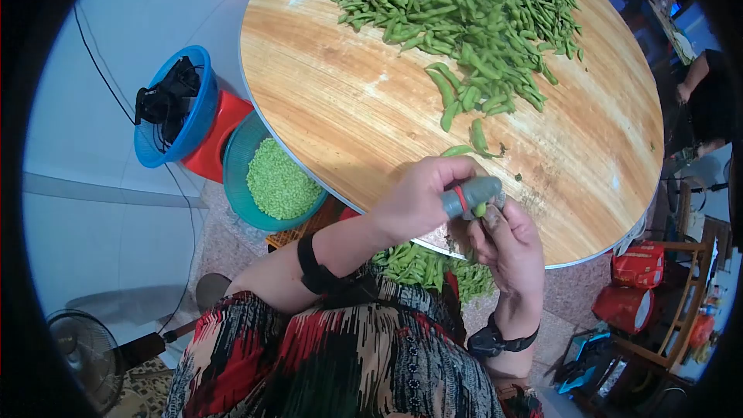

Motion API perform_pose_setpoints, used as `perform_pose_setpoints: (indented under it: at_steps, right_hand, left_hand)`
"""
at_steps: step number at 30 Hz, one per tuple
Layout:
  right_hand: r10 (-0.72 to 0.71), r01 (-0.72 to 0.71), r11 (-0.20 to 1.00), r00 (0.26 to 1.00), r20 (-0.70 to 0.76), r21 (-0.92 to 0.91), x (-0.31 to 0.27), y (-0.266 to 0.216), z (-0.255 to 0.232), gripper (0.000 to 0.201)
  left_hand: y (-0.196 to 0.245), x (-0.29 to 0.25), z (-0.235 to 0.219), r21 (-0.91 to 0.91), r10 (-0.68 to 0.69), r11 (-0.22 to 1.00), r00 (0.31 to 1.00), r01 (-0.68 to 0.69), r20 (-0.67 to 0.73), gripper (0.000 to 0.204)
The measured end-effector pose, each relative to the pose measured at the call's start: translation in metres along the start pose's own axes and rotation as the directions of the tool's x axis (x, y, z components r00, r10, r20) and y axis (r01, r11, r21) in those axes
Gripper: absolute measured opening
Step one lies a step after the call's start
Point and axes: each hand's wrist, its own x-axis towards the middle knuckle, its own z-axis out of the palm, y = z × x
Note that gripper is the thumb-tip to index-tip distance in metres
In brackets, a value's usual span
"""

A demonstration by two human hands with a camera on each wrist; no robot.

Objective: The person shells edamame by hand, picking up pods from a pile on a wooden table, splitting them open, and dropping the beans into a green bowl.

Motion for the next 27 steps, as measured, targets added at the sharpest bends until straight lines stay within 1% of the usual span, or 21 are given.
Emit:
perform_pose_setpoints:
  at_steps: [1, 2, 3, 4, 5, 6, 7, 8, 10, 11, 13, 14, 17, 18, 19, 21, 23, 24, 25, 26, 27]
  right_hand:
    - [-0.141, 0.13, 0.975, 0.989, -0.048, -0.178, 0.003, 0.007, -0.001, 0.013]
    - [-0.29, 0.249, 0.9, 0.955, -0.066, -0.357, 0.006, 0.012, -0.002, 0.012]
    - [-0.306, 0.201, 0.824, 0.945, -0.118, -0.529, 0.006, 0.012, -0.007, 0.012]
    - [-0.33, 0.198, 0.792, 0.934, -0.133, -0.577, 0.008, 0.012, -0.008, 0.011]
    - [-0.354, 0.19, 0.759, 0.923, -0.15, -0.623, 0.008, 0.012, -0.006, 0.011]
    - [-0.36, 0.178, 0.761, 0.916, -0.177, -0.623, 0.01, 0.011, -0.004, 0.012]
    - [-0.263, 0.124, 0.827, 0.947, -0.184, -0.548, 0.009, 0.004, -0.003, 0.012]
    - [-0.246, 0.12, 0.846, 0.952, -0.181, -0.519, 0.009, 0.002, -0.001, 0.012]
    - [-0.236, 0.165, 0.906, 0.961, -0.143, -0.389, 0.01, 0.005, -0.001, 0.013]
    - [-0.248, 0.178, 0.9, 0.96, -0.131, -0.398, 0.011, 0.005, 0.001, 0.013]
    - [-0.357, 0.211, 0.8, 0.92, -0.163, -0.561, 0.013, 0.006, 0.009, 0.011]
    - [-0.363, 0.22, 0.795, 0.919, -0.154, -0.565, 0.015, 0.009, 0.011, 0.011]
    - [-0.569, 0.284, 0.576, 0.812, -0.126, -0.766, 0.021, 0.023, 0.012, 0.004]
    - [-0.504, 0.212, 0.609, 0.848, -0.167, -0.764, 0.019, 0.019, 0.016, 0.005]
    - [-0.502, 0.209, 0.609, 0.849, -0.168, -0.765, 0.018, 0.015, 0.02, 0.005]
    - [-0.469, 0.24, 0.53, 0.882, -0.044, -0.813, 0.017, 0.005, 0.026, 0.007]
    - [-0.283, 0.229, 0.629, 0.957, 0.055, -0.743, 0.011, -0.006, 0.02, 0.009]
    - [-0.118, 0.173, 0.672, 0.985, 0.126, -0.72, 0.006, -0.008, 0.007, 0.01]
    - [-0.097, 0.146, 0.681, 0.989, 0.11, -0.718, 0.002, -0.011, -0.001, 0.01]
    - [-0.021, 0.253, 0.638, 0.95, 0.312, -0.728, -0.001, -0.018, -0.004, 0.01]
    - [0.058, 0.372, 0.6, 0.863, 0.502, -0.708, 0.001, -0.023, -0.004, 0.011]
  left_hand:
    - [0.003, -0.003, 0.002, -0.002, 0.008, 1.0, 1.0, -0.008, 0.0, 0.011]
    - [0.006, -0.006, 0.003, 0.124, -0.031, 0.992, 0.998, 0.037, -0.052, 0.009]
    - [0.01, -0.006, 0.004, 0.251, -0.047, 0.965, 0.993, 0.073, -0.107, 0.01]
    - [0.007, -0.004, -0.002, 0.415, 0.044, 0.91, 0.993, 0.006, -0.11, 0.013]
    - [0.006, -0.005, -0.004, 0.402, 0.04, 0.916, 0.994, 0.003, -0.099, 0.012]
    - [0.007, -0.006, -0.005, 0.328, 0.036, 0.945, 0.997, -0.009, -0.074, 0.014]
    - [0.009, -0.007, -0.006, 0.252, 0.028, 0.968, 0.998, -0.015, -0.048, 0.015]
    - [0.013, -0.007, -0.009, 0.257, 0.057, 0.966, 0.997, -0.043, -0.045, 0.015]
    - [0.02, -0.007, -0.015, 0.111, -0.074, 0.991, 0.996, 0.069, 0.042, 0.016]
    - [0.017, -0.007, -0.017, 0.115, -0.056, 0.992, 0.998, 0.051, 0.041, 0.016]
    - [0.003, -0.005, -0.025, -0.13, -0.094, 0.986, 0.989, 0.108, 0.112, 0.017]
    - [-0.001, -0.005, -0.028, -0.224, -0.062, 0.97, 0.985, 0.098, 0.163, 0.016]
    - [-0.004, -0.007, -0.028, -0.309, -0.074, 0.946, 0.992, 0.101, 0.1, 0.019]
    - [-0.003, -0.007, -0.031, -0.31, -0.071, 0.946, 0.992, 0.099, 0.101, 0.019]
    - [-0.003, -0.009, -0.034, -0.354, -0.079, 0.929, 0.992, 0.108, 0.096, 0.02]
    - [0.001, -0.013, -0.041, -0.403, -0.104, 0.906, 0.991, 0.131, 0.089, 0.021]
    - [0.008, -0.022, -0.049, -0.304, -0.11, 0.948, 0.993, 0.092, -0.042, 0.024]
    - [0.011, -0.028, -0.056, -0.193, -0.055, 0.98, 0.995, 0.039, -0.078, 0.026]
    - [0.015, -0.031, -0.067, -0.074, 0.009, 0.997, 0.994, -0.017, -0.105, 0.028]
    - [0.015, -0.033, -0.075, -0.111, -0.016, 0.994, 0.99, 0.001, -0.139, 0.027]
    - [0.016, -0.035, -0.078, -0.12, -0.027, 0.993, 0.99, 0.011, -0.137, 0.027]
